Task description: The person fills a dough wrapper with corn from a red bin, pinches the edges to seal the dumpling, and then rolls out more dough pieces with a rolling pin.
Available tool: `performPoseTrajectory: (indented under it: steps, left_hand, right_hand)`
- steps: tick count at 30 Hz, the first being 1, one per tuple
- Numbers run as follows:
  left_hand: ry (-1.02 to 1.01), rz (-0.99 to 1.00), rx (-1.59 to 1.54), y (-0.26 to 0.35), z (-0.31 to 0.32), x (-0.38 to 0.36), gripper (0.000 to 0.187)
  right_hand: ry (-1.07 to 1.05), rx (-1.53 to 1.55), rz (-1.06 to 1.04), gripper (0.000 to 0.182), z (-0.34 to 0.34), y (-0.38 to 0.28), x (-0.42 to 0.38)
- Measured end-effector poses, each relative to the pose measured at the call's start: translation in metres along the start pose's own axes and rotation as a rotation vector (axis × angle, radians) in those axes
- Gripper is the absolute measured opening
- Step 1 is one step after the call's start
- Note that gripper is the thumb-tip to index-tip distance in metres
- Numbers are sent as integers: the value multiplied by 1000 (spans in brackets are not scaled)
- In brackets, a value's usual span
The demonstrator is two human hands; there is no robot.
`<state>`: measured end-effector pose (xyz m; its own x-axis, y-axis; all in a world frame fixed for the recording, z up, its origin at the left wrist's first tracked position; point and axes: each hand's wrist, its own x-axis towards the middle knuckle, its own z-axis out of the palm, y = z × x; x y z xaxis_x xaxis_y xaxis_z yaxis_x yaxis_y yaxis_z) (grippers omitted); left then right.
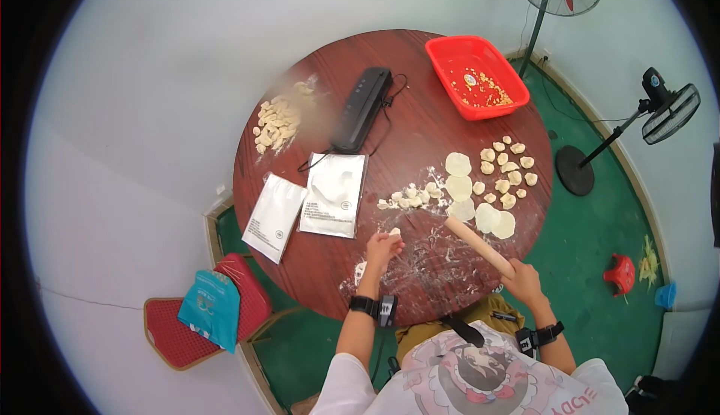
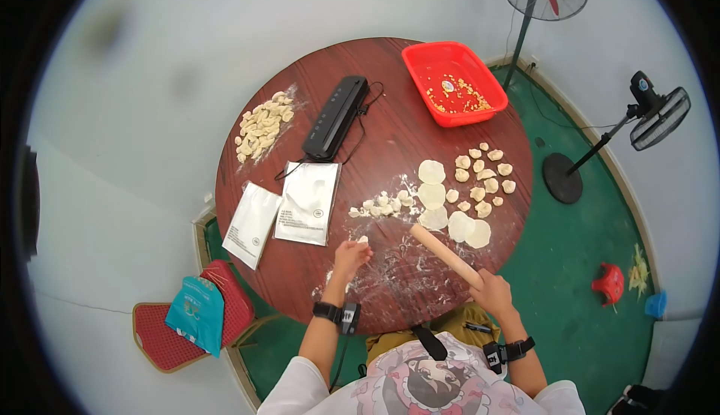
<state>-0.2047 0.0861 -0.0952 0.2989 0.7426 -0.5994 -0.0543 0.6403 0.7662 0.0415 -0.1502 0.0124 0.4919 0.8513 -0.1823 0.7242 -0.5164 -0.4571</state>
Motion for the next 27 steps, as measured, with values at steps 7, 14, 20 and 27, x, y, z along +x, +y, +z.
performPoseTrajectory:
  steps: [7,14,20,27]
  left_hand:
    - [-396,-189,-714,-19,17,-75,16]
    - [-373,-207,-451,-4,18,-103,24]
    - [-134,-5,-195,-14,21,-112,45]
    - [-301,-6,-372,-13,30,-119,36]
  right_hand:
    - [-53,4,-35,19,1,-16,7]
    - [-85,28,-33,19,16,-27,-3]
    - [-76,40,-33,19,22,-34,-17]
    - [-63,11,-35,20,8,-24,-11]
